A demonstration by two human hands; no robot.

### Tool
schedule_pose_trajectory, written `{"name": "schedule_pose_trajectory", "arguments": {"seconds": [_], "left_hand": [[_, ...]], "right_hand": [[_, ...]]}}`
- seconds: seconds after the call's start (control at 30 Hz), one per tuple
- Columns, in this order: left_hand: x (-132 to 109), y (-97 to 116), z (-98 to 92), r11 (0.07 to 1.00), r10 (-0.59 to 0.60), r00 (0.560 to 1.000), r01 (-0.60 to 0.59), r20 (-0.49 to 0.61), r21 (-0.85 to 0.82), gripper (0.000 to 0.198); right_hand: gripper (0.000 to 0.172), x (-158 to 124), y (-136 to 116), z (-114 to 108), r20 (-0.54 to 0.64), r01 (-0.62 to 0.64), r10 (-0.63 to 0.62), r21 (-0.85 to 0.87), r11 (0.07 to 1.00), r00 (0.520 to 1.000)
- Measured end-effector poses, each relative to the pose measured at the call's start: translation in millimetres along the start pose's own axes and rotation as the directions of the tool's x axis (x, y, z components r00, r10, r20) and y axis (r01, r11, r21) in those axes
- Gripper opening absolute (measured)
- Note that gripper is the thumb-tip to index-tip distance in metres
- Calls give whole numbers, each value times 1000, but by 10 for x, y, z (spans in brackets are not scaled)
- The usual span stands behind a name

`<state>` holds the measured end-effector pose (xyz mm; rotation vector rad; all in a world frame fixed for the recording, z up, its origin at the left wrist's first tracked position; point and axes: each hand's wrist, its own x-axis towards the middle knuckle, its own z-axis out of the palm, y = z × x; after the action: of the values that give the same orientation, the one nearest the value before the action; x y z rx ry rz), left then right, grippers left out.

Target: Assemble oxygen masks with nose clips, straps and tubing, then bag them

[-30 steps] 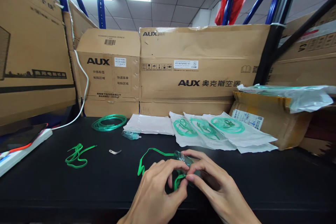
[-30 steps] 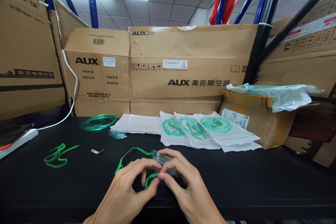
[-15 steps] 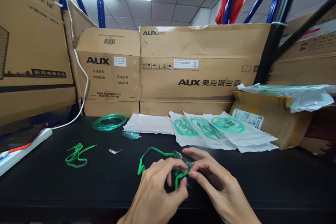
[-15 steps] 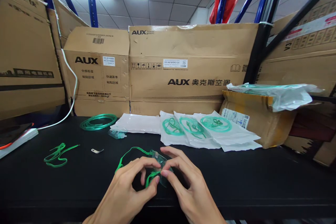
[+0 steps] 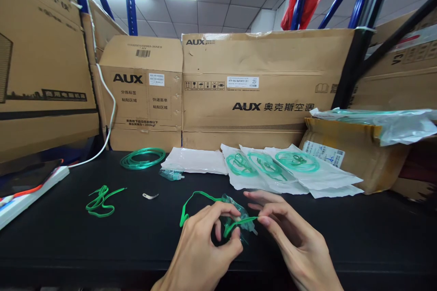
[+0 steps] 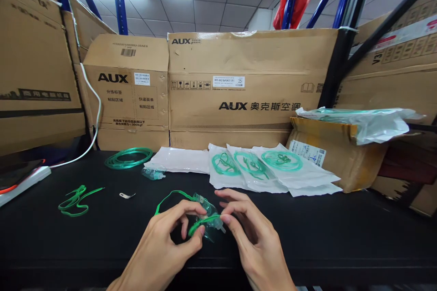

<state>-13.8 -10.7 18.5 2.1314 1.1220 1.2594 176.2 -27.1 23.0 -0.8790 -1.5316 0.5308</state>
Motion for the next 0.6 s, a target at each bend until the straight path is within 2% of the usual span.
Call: {"name": "schedule_pose_trajectory", "arguments": {"seconds": [0.3, 0.5, 0.6], "left_hand": [[9, 10, 1, 1000, -6, 1000, 6, -20, -8, 30], [-3, 13, -2, 1000, -28, 999, 28, -27, -10, 29], [-2, 9, -5, 999, -31, 999, 31, -17, -20, 28]], "right_hand": [[13, -14, 23, -29, -104, -5, 4, -2, 1000, 995], [9, 14, 97, -64, -244, 2, 13, 60, 998, 970], [12, 23, 109, -91, -147, -20, 29, 65, 998, 989]]}}
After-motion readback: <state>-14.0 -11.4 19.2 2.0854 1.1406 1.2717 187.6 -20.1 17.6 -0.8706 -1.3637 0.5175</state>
